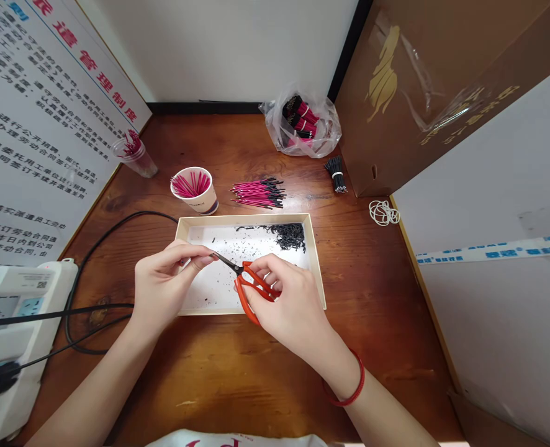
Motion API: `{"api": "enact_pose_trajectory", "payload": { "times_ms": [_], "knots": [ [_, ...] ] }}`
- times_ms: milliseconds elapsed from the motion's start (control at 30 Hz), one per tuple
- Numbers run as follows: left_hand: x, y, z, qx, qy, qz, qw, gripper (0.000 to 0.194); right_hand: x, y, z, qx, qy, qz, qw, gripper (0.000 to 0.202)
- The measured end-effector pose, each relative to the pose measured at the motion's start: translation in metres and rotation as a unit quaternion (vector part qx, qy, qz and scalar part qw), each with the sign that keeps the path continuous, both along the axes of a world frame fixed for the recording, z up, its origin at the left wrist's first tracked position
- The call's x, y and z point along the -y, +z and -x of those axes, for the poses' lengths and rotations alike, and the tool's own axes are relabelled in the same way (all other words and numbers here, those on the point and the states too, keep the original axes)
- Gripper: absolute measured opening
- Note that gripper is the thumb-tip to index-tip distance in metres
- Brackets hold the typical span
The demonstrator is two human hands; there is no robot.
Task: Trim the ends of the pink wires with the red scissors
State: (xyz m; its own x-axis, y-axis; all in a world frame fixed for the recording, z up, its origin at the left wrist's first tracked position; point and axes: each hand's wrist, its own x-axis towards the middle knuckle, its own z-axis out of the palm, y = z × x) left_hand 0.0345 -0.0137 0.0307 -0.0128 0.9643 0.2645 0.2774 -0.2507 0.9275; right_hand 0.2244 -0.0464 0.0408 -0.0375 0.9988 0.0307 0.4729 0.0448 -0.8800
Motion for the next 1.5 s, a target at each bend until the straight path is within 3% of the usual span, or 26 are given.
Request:
{"api": "enact_pose_trajectory", "payload": {
  "times_ms": [1500],
  "knots": [
    [0.0000,0.0038,0.0002,-0.012,-0.009,0.031,0.999,0.013,0.0012,-0.0010,-0.0024,0.007,-0.009,-0.012,1.000,0.003]
  ]
}}
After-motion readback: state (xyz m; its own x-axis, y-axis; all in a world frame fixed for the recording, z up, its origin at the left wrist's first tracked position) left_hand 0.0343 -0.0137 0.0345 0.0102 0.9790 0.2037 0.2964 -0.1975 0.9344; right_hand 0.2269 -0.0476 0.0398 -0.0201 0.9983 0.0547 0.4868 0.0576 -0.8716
